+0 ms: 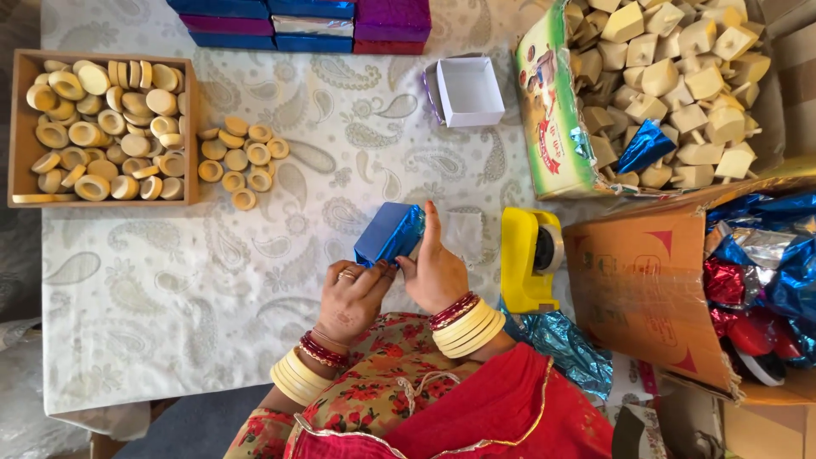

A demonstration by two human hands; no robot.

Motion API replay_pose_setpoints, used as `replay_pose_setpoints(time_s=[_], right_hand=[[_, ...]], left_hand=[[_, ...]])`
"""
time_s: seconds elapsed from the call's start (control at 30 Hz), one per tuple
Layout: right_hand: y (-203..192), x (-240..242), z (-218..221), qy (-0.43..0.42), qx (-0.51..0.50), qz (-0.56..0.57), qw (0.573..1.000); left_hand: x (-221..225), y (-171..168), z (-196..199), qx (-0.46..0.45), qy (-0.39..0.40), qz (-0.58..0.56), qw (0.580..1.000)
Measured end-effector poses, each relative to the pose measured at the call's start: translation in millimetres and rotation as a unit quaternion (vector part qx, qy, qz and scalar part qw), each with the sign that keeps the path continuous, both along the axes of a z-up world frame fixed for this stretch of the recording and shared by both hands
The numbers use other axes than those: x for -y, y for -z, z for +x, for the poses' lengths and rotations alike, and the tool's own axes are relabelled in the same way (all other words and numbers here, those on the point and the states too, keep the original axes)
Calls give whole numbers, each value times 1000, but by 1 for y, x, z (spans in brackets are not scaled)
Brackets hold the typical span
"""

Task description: Wrapping small circular items in blue foil and assembling them with wooden pegs into boxes.

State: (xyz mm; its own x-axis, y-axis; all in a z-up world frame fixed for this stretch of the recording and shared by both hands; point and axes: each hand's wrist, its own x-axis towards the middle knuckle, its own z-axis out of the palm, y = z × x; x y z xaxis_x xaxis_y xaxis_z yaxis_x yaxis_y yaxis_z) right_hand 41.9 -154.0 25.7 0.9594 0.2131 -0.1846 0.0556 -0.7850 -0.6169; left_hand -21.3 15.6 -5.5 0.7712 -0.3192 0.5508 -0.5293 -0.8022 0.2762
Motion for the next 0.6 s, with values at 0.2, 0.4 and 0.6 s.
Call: replay_pose_setpoints(time_s=[0.2,0.4,0.6], right_hand=[[41,10,10,44,52,67,995],[84,3,24,5,113,17,993],[104,16,6,34,91,85,992]], left_hand=[[-14,12,5,-20,-77,-63,995],[-11,-26,24,-29,-117,-85,989],[0,20,35,-147,-178,-221,948]])
